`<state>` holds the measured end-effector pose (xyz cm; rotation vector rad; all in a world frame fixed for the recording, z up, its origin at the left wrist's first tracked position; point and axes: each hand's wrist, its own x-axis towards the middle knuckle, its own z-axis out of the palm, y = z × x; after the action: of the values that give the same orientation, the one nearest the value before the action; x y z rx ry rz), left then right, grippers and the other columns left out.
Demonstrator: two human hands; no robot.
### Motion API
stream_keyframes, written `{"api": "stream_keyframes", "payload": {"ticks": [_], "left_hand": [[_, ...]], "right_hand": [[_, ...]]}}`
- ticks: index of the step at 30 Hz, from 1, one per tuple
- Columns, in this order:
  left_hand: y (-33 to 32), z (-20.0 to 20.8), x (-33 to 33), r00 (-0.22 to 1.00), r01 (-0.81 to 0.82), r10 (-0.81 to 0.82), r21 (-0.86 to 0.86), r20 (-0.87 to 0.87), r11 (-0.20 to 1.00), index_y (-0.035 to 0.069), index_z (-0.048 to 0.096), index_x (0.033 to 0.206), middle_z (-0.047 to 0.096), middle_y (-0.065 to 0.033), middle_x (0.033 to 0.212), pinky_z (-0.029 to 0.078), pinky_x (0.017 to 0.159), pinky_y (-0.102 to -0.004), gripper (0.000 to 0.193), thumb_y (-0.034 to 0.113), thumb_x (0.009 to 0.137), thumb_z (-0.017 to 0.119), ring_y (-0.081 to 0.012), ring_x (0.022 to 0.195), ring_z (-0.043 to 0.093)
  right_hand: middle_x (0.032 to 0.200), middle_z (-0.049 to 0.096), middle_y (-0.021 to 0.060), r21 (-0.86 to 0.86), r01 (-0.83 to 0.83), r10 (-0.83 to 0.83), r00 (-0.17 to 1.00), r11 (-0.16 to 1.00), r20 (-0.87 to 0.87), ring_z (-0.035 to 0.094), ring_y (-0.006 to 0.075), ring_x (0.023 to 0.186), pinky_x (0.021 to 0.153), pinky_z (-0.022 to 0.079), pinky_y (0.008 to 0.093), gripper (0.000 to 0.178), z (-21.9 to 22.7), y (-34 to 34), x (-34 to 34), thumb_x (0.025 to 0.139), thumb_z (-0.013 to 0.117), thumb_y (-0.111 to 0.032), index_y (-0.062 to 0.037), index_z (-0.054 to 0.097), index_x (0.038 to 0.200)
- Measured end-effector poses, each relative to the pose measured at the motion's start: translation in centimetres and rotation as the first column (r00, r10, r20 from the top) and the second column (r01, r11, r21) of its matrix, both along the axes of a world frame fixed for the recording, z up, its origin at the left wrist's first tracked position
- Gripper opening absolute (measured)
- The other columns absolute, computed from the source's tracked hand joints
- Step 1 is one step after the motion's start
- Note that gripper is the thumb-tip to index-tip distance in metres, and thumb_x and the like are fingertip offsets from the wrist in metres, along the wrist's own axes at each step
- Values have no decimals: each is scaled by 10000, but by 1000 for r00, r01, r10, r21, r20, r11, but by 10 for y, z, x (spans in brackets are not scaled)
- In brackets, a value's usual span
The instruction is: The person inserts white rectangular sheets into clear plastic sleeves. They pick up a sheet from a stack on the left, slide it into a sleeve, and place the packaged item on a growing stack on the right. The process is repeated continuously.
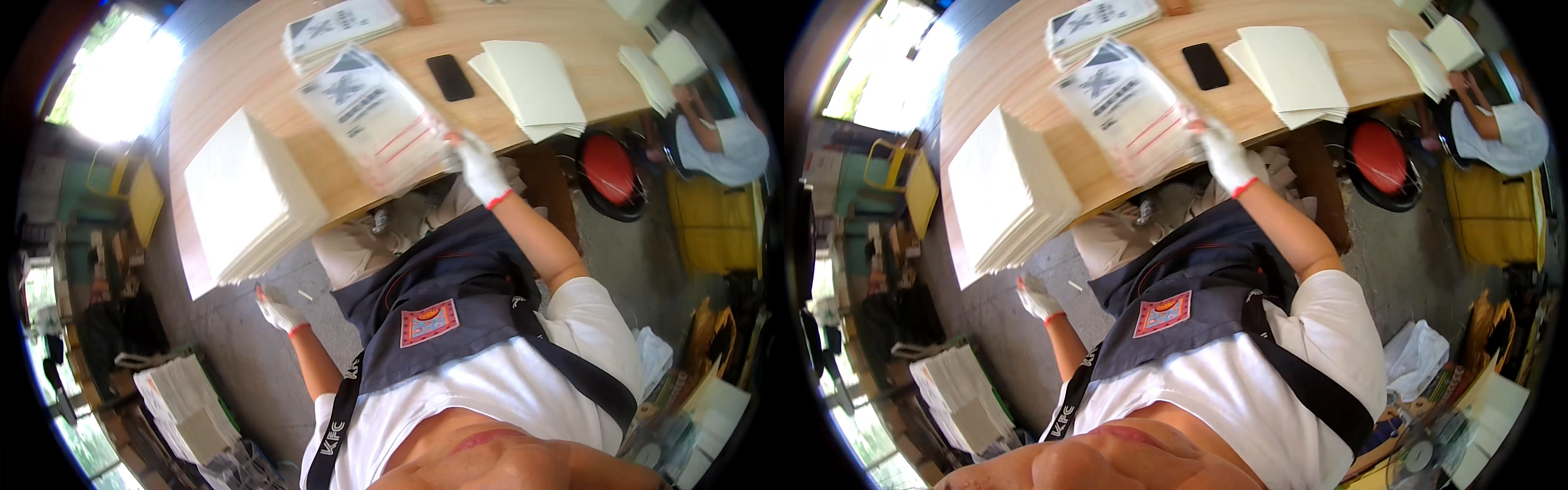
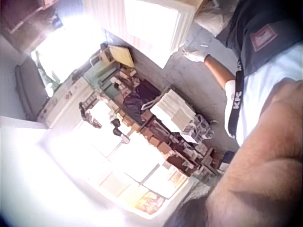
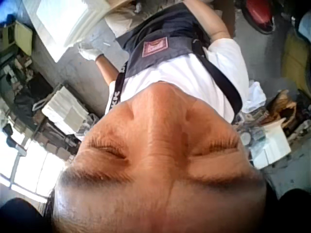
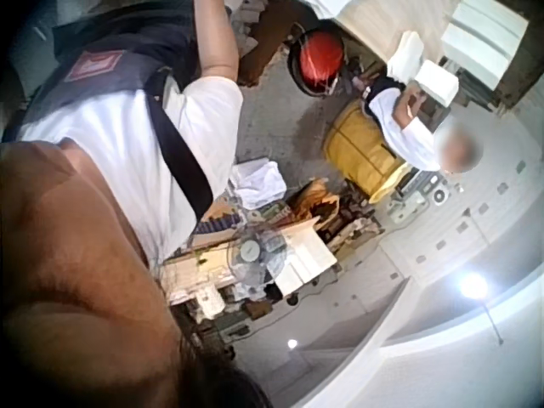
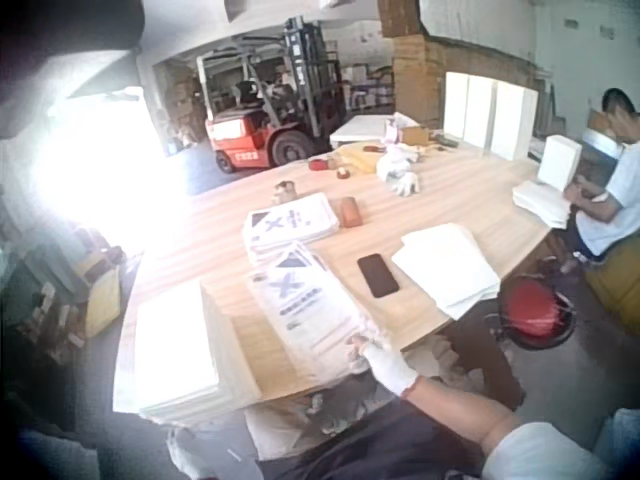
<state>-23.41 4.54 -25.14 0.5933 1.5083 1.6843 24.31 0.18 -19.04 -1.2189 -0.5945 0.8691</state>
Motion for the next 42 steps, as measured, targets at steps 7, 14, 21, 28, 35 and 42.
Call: {"api": "stream_keyframes", "payload": {"ticks": [7,14,21,28,35,42], "left_hand": [[-44,-44,91,881,423,-440,-126,-173,897,-8,594,1061,601,-72,1000,420,815,-258,281,23,854,406,-138,897,530],[-17,2,158,432,770,-596,-67,-676,634,-8,591,1052,619,-94,1016,450,798,-293,205,71,886,501,-181,909,579],[32,109,269,143,859,-356,-63,-924,509,96,627,956,612,-113,915,455,748,-368,156,129,831,539,-286,880,566],[98,110,330,-556,391,-432,-682,-710,618,114,577,1024,592,-97,1052,486,795,-377,257,191,778,582,-274,971,575],[116,82,318,-451,413,-418,-599,-789,686,153,561,1056,551,-72,1097,493,778,-407,317,115,741,568,-274,976,573],[123,62,282,-111,615,-500,-454,-859,645,155,563,967,562,-57,1001,465,792,-383,269,67,714,531,-255,993,533]], "right_hand": [[890,617,154,-197,120,-205,844,973,-495,635,214,717,564,550,288,255,-16,-80,166,907,458,-252,-31,533,1008],[897,609,149,-283,280,-379,830,917,-408,634,224,715,547,556,320,285,-32,-72,191,925,443,-292,-45,509,1051],[900,609,120,-219,353,-414,726,909,-549,623,216,691,529,547,305,266,-27,-63,214,892,518,-299,-96,515,1065],[762,595,126,-98,435,-435,806,895,-402,481,114,491,379,396,216,161,-13,-61,244,884,489,-138,-40,519,1009],[926,611,161,318,-345,460,770,883,-443,592,181,594,450,471,263,187,-3,-108,206,860,451,-82,-4,508,1019],[1003,597,172,10,-339,273,741,941,-613,644,212,819,660,547,261,352,24,-98,78,797,476,-33,67,446,1134]]}}
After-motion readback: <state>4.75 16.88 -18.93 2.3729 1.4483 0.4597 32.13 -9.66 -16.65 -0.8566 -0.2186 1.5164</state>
